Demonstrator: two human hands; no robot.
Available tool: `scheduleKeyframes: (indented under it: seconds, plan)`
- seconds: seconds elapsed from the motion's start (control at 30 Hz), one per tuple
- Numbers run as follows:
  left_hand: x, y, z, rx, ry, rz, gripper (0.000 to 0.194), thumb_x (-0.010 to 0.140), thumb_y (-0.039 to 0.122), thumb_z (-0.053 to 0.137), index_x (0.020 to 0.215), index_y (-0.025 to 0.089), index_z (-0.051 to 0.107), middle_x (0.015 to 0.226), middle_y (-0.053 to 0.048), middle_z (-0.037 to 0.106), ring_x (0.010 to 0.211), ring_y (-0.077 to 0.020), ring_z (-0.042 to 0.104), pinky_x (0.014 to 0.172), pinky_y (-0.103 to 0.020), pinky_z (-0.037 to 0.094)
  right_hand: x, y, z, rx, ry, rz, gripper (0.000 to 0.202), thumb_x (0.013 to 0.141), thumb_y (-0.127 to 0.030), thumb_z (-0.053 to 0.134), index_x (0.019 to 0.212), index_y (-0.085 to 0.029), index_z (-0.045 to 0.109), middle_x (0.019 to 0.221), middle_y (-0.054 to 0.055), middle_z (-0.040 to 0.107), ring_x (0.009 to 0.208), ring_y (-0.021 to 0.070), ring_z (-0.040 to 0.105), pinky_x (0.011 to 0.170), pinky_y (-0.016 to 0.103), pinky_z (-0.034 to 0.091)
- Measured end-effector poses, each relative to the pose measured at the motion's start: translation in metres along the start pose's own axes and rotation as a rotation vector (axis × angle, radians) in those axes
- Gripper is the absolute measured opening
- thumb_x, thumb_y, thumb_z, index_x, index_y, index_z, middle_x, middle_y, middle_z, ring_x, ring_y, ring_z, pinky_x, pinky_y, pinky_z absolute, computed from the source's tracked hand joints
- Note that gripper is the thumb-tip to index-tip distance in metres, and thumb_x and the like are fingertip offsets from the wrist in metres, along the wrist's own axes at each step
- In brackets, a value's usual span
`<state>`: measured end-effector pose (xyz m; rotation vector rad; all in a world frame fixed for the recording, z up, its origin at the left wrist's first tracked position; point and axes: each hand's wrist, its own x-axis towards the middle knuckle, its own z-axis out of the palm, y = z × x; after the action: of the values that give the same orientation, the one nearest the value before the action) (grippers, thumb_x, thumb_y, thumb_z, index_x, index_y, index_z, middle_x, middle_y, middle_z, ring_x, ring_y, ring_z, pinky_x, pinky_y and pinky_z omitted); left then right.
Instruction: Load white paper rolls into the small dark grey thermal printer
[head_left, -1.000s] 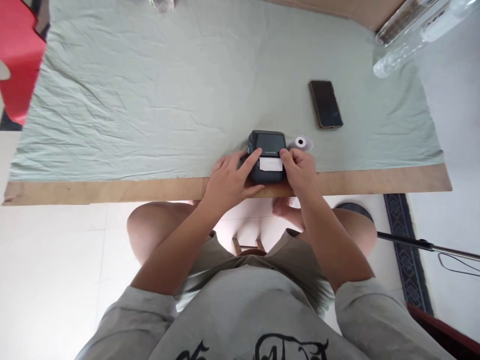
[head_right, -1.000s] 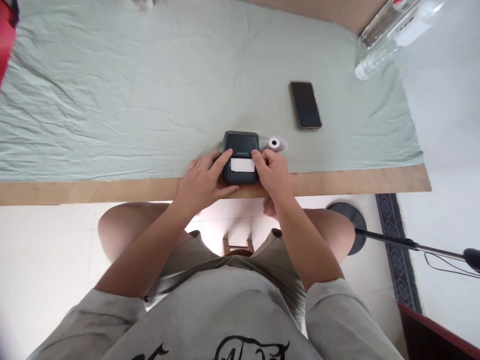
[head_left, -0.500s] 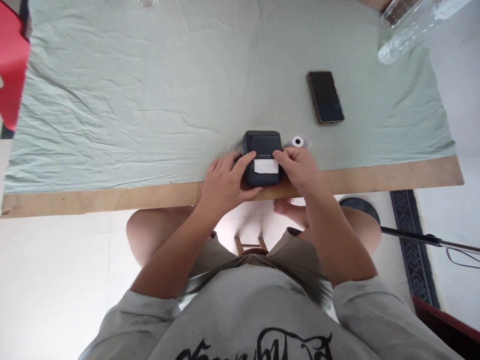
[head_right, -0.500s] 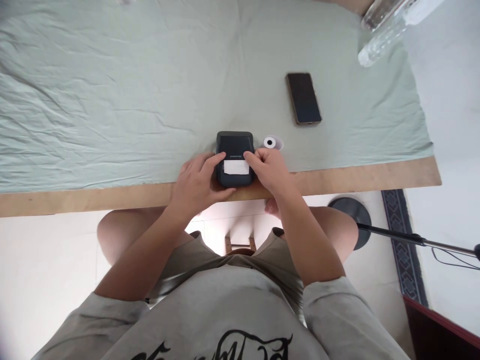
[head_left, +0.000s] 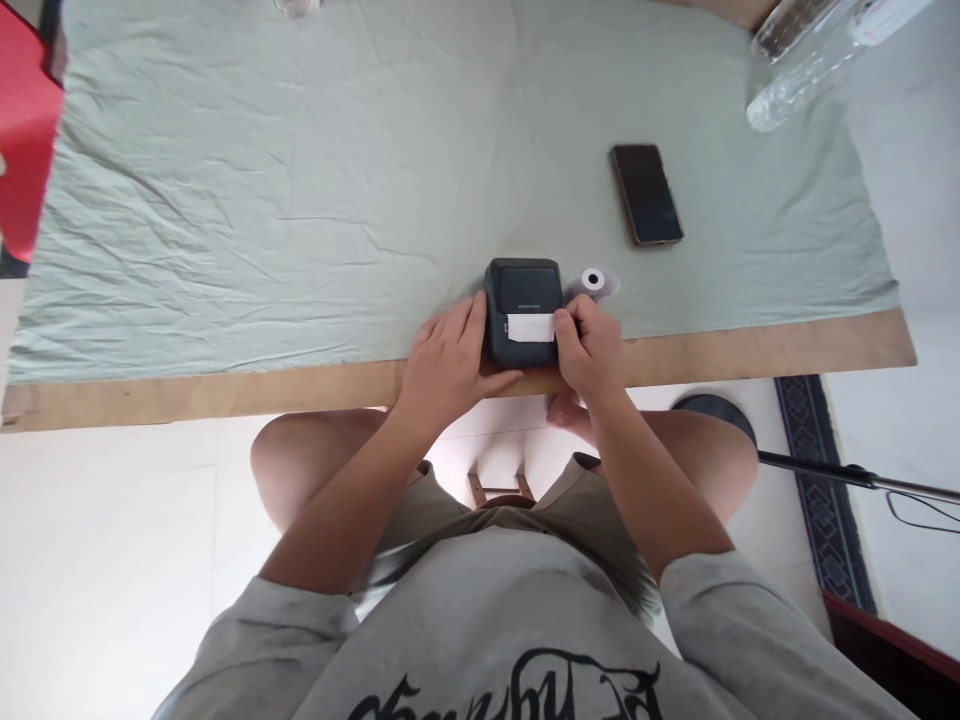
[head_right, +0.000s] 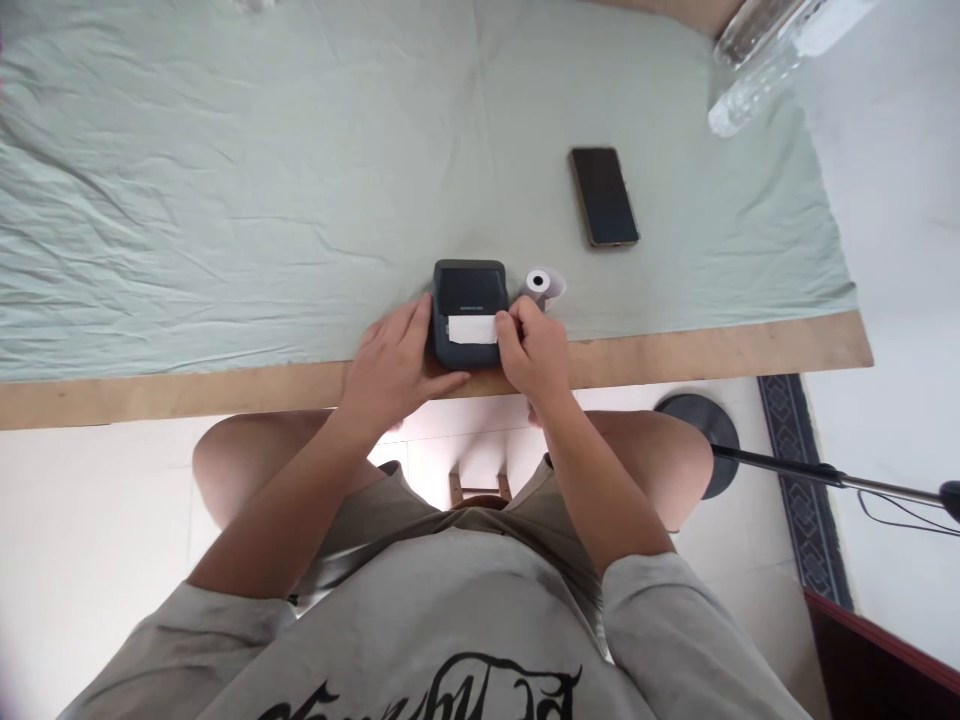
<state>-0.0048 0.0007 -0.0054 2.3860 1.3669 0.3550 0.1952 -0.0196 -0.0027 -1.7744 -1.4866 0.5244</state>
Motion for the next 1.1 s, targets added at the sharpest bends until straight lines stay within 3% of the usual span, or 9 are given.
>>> scheduleKeyframes:
  seconds: [0.27,0.47,0.57,0.7,0.87,0.97,1.1]
  plan:
    - [0.004,-0.001,-0.004,-0.019,-0.026,-0.031,0.100,0.083,0.053,0.082,0.159,0.008,0.036,0.157,-0.025,0.051,0.143,-0.0390,0.052,0.117,-0.048,0.041,0.002,0.002,0.000,0.030,-0.035,0.053,0.034,0.093,-0.044,0.051,0.070,-0.026,0.034,0.059,-0.004,0.039,0.060,0.0150,0.038,0.062,0.032,0.027]
    - [0.008,-0.006,-0.006,-0.112,-0.043,-0.005,0.094,0.082,0.051,0.081,0.158,0.012,0.041,0.154,-0.019,0.055,0.140,-0.0369,0.054,0.116,-0.050,0.043,0.002,0.000,-0.004,0.011,-0.093,0.059,0.035,0.088,-0.048,0.054,0.071,-0.026,0.032,0.060,-0.005,0.037,0.060,0.0156,0.037,0.062,0.033,0.026]
    - [0.006,-0.003,-0.006,-0.063,-0.042,-0.032,0.093,0.084,0.049,0.078,0.159,0.010,0.039,0.153,-0.022,0.054,0.139,-0.0386,0.054,0.116,-0.052,0.042,0.002,0.000,-0.005,0.028,-0.101,0.061,0.035,0.088,-0.048,0.054,0.070,-0.026,0.033,0.059,-0.005,0.037,0.060,0.0158,0.036,0.062,0.033,0.026]
    - [0.003,0.000,-0.001,-0.004,-0.020,-0.041,0.098,0.084,0.052,0.076,0.160,0.006,0.034,0.154,-0.026,0.053,0.140,-0.0405,0.053,0.117,-0.052,0.040,0.005,-0.002,-0.004,0.073,-0.098,0.095,0.032,0.085,-0.039,0.056,0.068,-0.026,0.033,0.058,-0.006,0.036,0.060,0.0146,0.035,0.061,0.032,0.027]
    - [0.001,-0.002,0.002,-0.034,0.040,-0.018,0.104,0.085,0.061,0.072,0.163,0.011,0.027,0.153,-0.023,0.054,0.136,-0.0392,0.056,0.114,-0.050,0.041,0.012,-0.013,-0.010,0.055,-0.069,0.201,0.030,0.078,-0.028,0.061,0.066,-0.026,0.034,0.056,-0.007,0.038,0.057,0.0130,0.036,0.059,0.032,0.028]
    - [0.000,-0.003,0.000,-0.056,0.038,0.015,0.097,0.089,0.066,0.066,0.164,0.017,0.028,0.154,-0.020,0.055,0.135,-0.0371,0.057,0.112,-0.049,0.042,0.015,-0.025,-0.016,-0.057,-0.031,0.178,0.031,0.077,-0.024,0.063,0.066,-0.026,0.035,0.056,-0.007,0.041,0.056,0.0132,0.037,0.058,0.032,0.029]
    - [0.000,-0.001,-0.005,-0.070,0.031,0.023,0.081,0.100,0.064,0.049,0.164,0.017,0.031,0.152,-0.019,0.056,0.135,-0.0352,0.056,0.110,-0.048,0.043,0.023,-0.036,-0.022,-0.159,0.006,0.071,0.028,0.080,-0.021,0.062,0.068,-0.026,0.038,0.055,-0.007,0.043,0.054,0.0135,0.039,0.059,0.033,0.031]
